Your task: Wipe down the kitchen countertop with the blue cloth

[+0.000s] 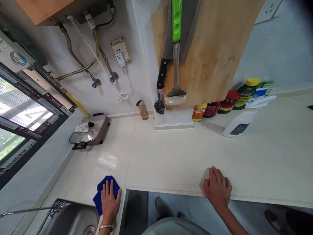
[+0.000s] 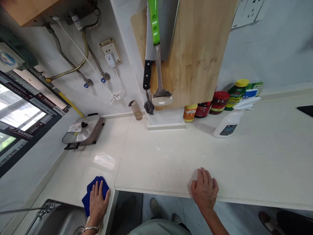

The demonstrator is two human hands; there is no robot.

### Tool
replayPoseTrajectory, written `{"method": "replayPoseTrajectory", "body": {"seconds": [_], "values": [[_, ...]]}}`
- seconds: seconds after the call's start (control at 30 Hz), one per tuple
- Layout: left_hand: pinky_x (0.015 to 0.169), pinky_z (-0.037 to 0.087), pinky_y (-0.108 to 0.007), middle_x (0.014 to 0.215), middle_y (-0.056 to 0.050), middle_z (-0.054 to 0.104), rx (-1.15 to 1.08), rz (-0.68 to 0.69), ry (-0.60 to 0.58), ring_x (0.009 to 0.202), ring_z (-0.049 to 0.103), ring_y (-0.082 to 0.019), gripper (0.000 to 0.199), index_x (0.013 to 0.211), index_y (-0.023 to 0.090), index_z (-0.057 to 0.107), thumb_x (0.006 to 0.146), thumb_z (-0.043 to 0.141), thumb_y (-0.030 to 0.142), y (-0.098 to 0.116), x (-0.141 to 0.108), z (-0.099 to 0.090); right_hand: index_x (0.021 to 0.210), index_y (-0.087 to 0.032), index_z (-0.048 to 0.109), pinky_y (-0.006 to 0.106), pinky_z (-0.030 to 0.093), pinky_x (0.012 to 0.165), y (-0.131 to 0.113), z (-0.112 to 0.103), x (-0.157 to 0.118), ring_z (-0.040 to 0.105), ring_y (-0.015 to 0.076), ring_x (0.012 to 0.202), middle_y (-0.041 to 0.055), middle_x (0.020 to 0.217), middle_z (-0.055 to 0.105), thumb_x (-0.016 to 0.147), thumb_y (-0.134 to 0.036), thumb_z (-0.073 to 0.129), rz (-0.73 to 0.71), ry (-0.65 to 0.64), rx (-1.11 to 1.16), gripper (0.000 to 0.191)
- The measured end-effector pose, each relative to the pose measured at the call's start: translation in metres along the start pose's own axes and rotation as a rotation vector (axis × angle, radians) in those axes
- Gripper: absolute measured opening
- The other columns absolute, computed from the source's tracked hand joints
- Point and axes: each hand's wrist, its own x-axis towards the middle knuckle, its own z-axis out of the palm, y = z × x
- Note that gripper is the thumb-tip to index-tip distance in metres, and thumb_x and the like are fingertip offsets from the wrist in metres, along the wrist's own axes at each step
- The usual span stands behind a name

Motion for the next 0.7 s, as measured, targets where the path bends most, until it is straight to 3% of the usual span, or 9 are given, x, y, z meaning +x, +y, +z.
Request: {"method": "replayPoseTrajectory", "body": {"seconds": [0.4, 0.7], "values": [[0.123, 0.023, -0.056, 0.162, -0.023, 0.032, 0.02, -0.188, 0.017, 0.153, 0.022, -0.037, 0.081, 0.152, 0.005, 0.035, 0.092, 0.029, 0.058, 0.032, 0.02, 0.001, 0.146, -0.013, 0.036, 0.058, 0.03, 0.114, 0.0, -0.005, 0.001, 0.043, 0.033, 0.137, 0.0184, 0.144, 0.052, 0.09, -0.022, 0.043, -0.036, 0.004, -0.007, 0.057], [0.121, 0.023, -0.06, 0.161, -0.026, 0.032, -0.064, -0.157, 0.108, 0.153, 0.021, -0.04, 0.077, 0.151, 0.003, 0.037, 0.092, 0.033, 0.052, 0.065, 0.08, 0.021, 0.145, -0.018, 0.04, 0.058, 0.039, 0.105, -0.004, -0.011, 0.007, 0.052, 0.0347, 0.126, 0.0172, 0.14, 0.055, 0.087, -0.027, 0.044, -0.051, 0.054, 0.006, 0.059]]}}
